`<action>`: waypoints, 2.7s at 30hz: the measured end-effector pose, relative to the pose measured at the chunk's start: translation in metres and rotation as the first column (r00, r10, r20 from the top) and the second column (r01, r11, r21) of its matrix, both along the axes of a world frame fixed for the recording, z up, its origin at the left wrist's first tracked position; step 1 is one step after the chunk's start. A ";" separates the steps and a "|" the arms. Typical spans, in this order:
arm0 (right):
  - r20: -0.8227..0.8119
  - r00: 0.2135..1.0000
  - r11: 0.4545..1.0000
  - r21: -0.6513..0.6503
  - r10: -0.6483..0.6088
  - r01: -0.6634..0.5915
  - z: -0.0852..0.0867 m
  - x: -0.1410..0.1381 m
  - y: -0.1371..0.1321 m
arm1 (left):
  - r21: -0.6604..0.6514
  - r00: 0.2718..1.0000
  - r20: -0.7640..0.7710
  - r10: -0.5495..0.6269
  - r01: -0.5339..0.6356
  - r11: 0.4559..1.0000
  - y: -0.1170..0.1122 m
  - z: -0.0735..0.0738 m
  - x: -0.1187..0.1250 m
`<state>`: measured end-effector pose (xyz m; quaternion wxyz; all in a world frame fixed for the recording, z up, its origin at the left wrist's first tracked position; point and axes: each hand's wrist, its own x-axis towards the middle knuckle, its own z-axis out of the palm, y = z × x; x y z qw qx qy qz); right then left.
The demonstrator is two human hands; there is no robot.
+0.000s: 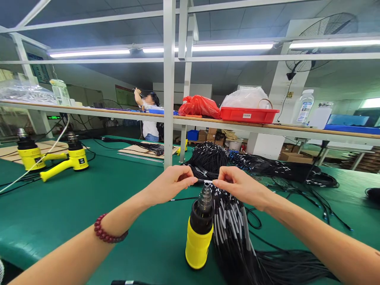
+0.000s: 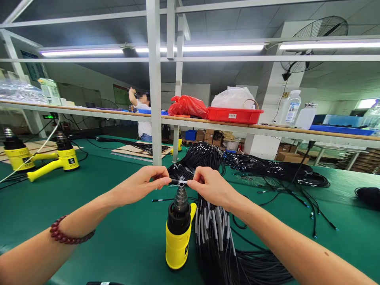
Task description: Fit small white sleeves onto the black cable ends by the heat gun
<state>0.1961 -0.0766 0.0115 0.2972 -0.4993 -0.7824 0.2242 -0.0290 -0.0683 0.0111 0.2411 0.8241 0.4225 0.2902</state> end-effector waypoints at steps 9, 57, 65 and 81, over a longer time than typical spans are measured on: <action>-0.063 0.993 0.988 -0.114 0.095 -0.102 0.006 0.007 -0.006 | -0.034 1.000 0.010 0.002 -0.002 0.999 0.000 0.002 -0.001; 0.009 0.995 0.995 0.018 0.097 -0.097 0.004 0.004 -0.012 | -0.062 0.984 0.180 0.007 0.004 0.998 -0.008 -0.005 0.002; 0.006 0.996 0.990 0.108 0.087 -0.087 0.004 0.001 -0.014 | -0.111 0.997 0.080 -0.015 0.024 0.993 -0.005 -0.003 -0.001; 0.003 0.992 0.992 -0.001 0.124 -0.124 0.006 0.006 -0.012 | -0.096 0.993 0.112 0.029 -0.018 0.995 -0.008 -0.001 0.003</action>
